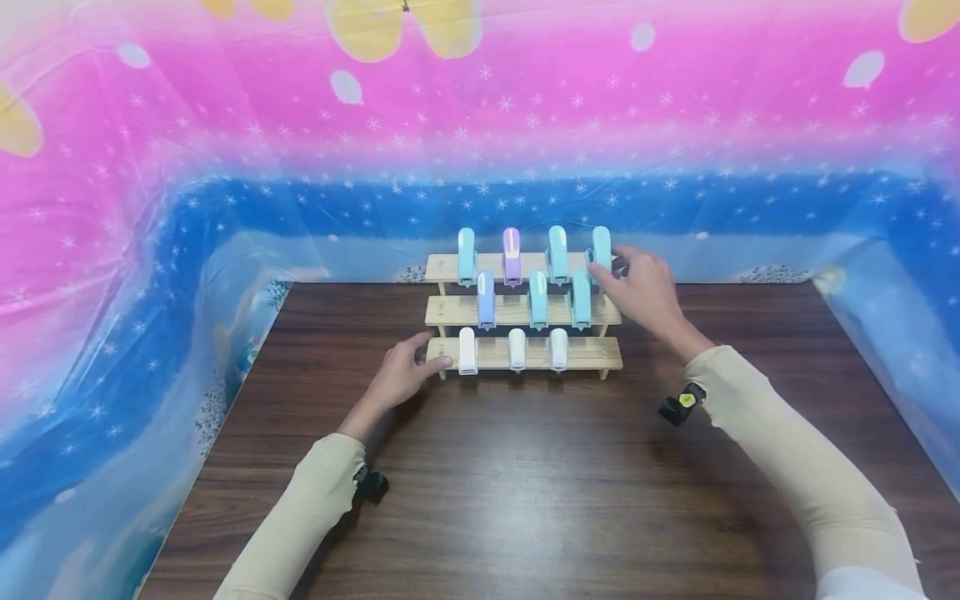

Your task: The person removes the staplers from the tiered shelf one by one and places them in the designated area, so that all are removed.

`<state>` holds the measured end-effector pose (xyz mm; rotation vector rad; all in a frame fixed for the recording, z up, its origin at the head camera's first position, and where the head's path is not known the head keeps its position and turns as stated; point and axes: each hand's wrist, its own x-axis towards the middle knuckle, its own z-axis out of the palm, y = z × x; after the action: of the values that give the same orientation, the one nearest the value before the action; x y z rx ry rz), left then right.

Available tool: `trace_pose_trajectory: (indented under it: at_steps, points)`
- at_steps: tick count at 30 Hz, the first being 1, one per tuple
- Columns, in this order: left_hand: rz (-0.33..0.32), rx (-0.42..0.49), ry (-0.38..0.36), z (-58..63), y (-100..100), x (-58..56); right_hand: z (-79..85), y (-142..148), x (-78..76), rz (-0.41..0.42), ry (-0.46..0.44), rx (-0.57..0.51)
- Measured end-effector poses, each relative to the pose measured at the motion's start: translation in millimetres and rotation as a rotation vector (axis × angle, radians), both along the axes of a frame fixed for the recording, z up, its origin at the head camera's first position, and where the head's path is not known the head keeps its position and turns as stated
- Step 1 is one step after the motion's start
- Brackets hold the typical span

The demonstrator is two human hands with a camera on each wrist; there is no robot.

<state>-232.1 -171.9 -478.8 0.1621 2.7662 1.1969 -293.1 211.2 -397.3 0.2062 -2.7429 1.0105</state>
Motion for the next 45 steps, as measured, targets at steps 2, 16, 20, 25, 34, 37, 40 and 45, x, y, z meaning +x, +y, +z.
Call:
trace_pose_trajectory:
  at_steps: [2, 16, 20, 25, 34, 37, 40, 45]
  points:
    - [0.002, -0.001, 0.004, -0.5, 0, 0.3, -1.1, -2, -1.1, -0.007, 0.0, -0.01]
    - [-0.002, 0.02, 0.02, 1.2, 1, -0.3, -2.5, -4, -1.9, -0.046, 0.024, -0.042]
    - [-0.005, 0.032, 0.022, 1.4, 2, -0.6, -2.6, -4, -1.8, -0.062, 0.029, -0.056]
    - [-0.003, 0.047, 0.018, 0.0, 2, -0.7, -4.4, -5, -1.2, -0.07, 0.034, -0.065]
    - [-0.018, 0.067, 0.027, -2.0, 1, -1.0, -6.4, -3, 2.6, -0.075, 0.046, -0.094]
    - [-0.024, 0.073, 0.032, -2.3, 1, -1.4, -5.9, -1, 5.2, -0.076, 0.048, -0.101]
    - [-0.03, 0.075, 0.04, -2.5, 0, -1.6, -5.0, 2, 7.9, -0.086, 0.049, -0.103]
    - [-0.043, 0.074, 0.05, -2.5, 0, -2.1, -2.9, 7, 11.3, -0.106, 0.057, -0.104]
